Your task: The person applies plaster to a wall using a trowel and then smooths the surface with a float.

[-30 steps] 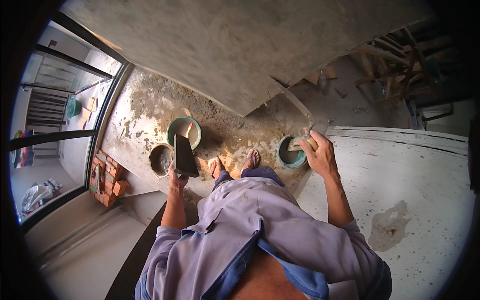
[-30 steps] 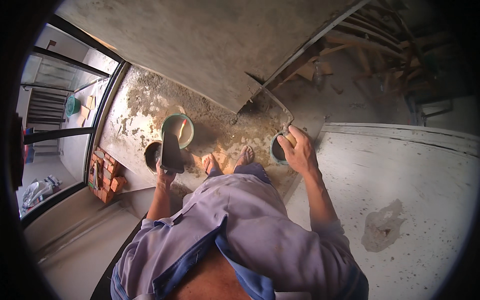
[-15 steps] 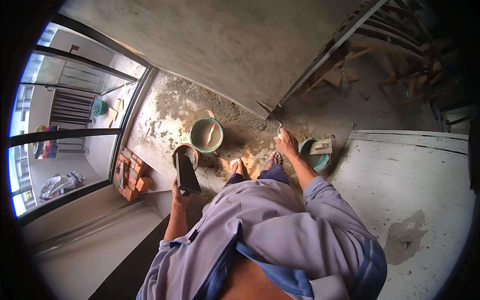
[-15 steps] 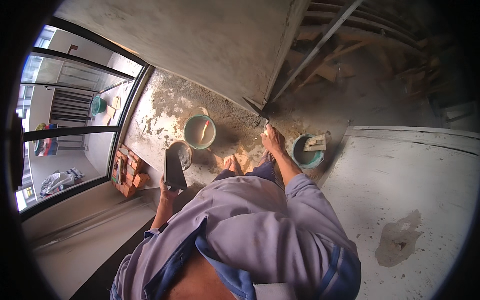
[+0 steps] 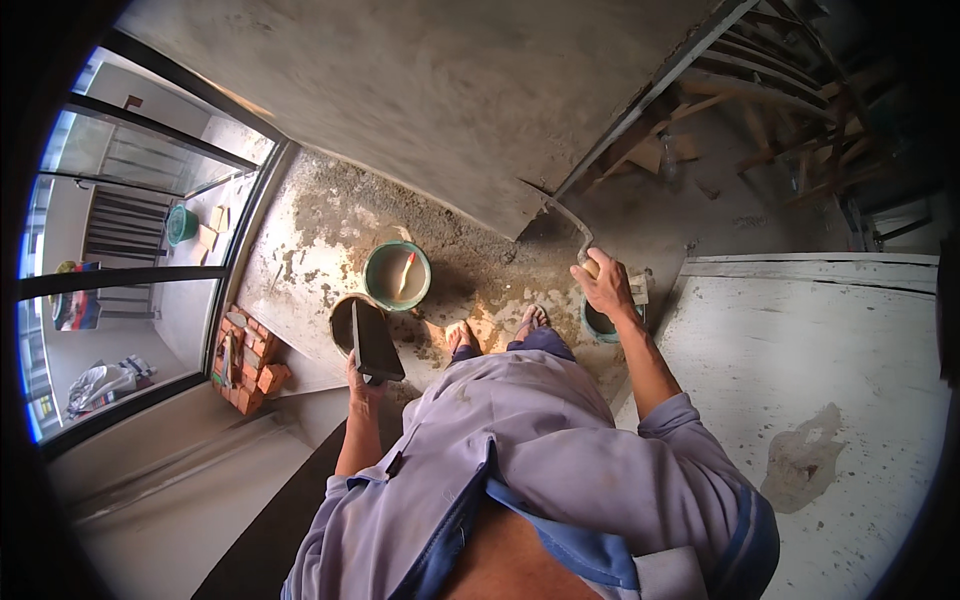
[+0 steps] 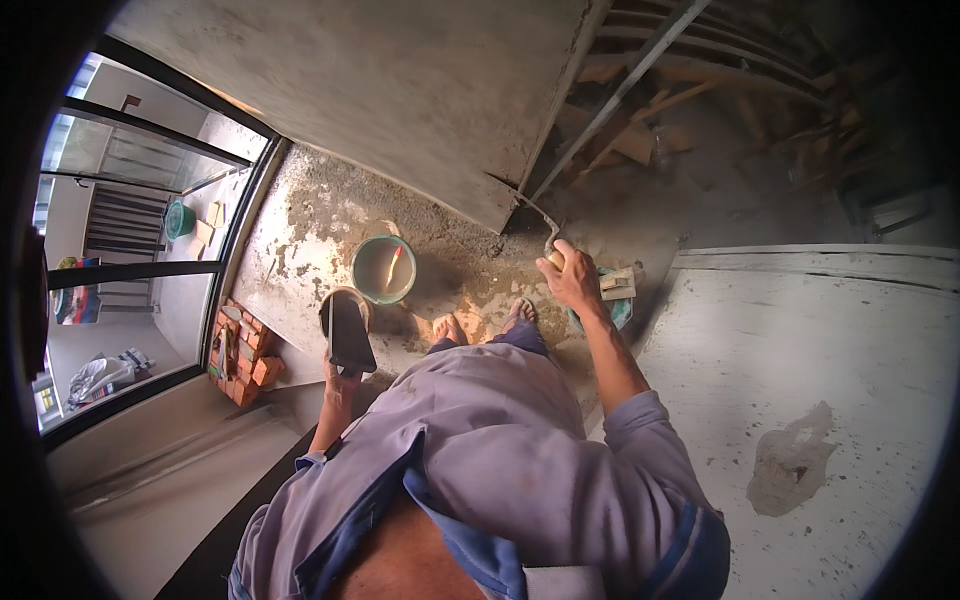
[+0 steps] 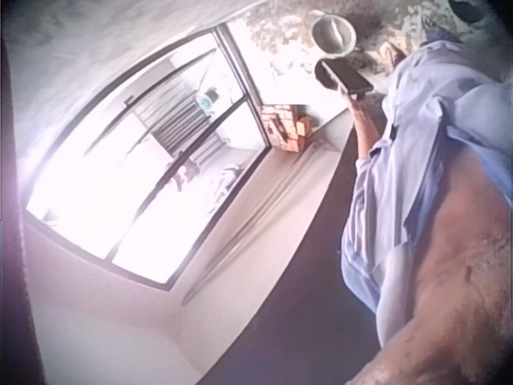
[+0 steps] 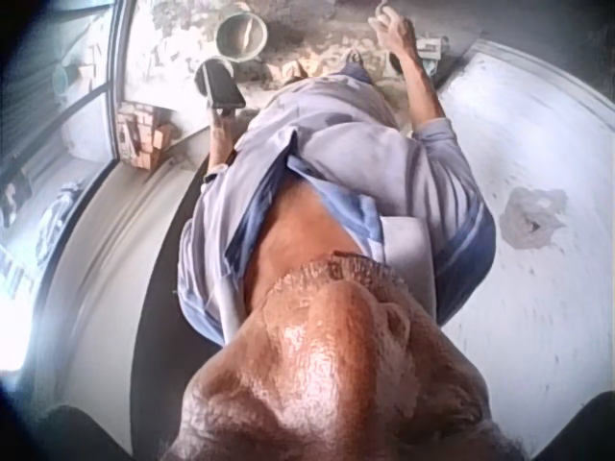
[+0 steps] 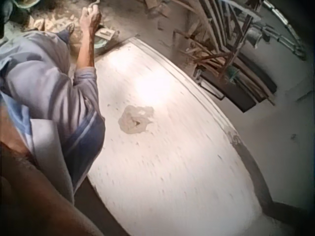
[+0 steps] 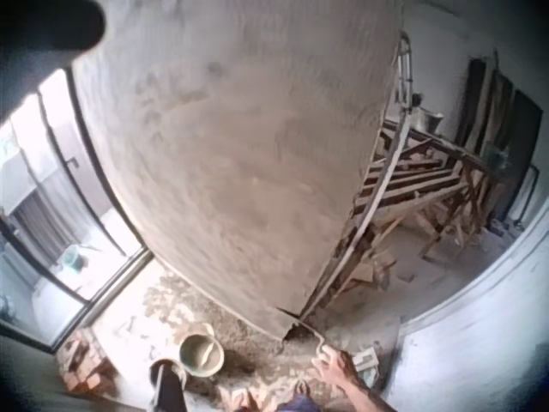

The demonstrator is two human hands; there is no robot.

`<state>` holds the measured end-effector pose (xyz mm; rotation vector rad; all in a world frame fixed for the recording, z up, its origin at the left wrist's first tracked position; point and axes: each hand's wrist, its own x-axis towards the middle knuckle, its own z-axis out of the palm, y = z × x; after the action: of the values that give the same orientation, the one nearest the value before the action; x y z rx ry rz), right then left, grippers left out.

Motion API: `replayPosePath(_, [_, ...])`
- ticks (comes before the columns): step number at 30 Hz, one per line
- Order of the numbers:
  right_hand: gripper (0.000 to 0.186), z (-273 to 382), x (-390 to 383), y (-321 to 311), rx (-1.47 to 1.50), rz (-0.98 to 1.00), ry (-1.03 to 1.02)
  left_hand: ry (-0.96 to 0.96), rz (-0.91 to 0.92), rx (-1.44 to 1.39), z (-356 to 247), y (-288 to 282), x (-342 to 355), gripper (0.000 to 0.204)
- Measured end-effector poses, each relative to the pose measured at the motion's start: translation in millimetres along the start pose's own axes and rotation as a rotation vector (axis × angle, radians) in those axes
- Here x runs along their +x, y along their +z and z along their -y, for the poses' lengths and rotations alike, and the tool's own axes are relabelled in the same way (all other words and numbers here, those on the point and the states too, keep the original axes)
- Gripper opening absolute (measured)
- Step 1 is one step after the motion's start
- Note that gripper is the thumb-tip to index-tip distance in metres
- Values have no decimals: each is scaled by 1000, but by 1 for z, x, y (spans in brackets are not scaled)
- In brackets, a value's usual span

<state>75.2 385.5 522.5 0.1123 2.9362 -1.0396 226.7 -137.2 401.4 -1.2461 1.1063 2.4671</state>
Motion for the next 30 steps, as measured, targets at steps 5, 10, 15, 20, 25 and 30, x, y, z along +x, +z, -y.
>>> replayPosePath(5, [46,41,-3,-57,19,25,2,116,150,68,18,20,28,37])
replayPosePath(10, [45,57,-5,-93,56,55,-14,218,202,71,32,17,38,43])
replayPosePath(15, [35,120,-25,-133,197,-86,-160,-137,-14,-174,7,34,15,41])
replayPosePath(20, [34,22,-23,-16,-89,278,-15,77,89,-42,-1,29,-7,35])
replayPosePath(25, [40,-53,1,101,-181,376,181,76,158,-98,-19,16,-32,30])
replayPosePath(30, [42,-55,16,99,-153,301,231,71,82,29,-33,-8,-60,29])
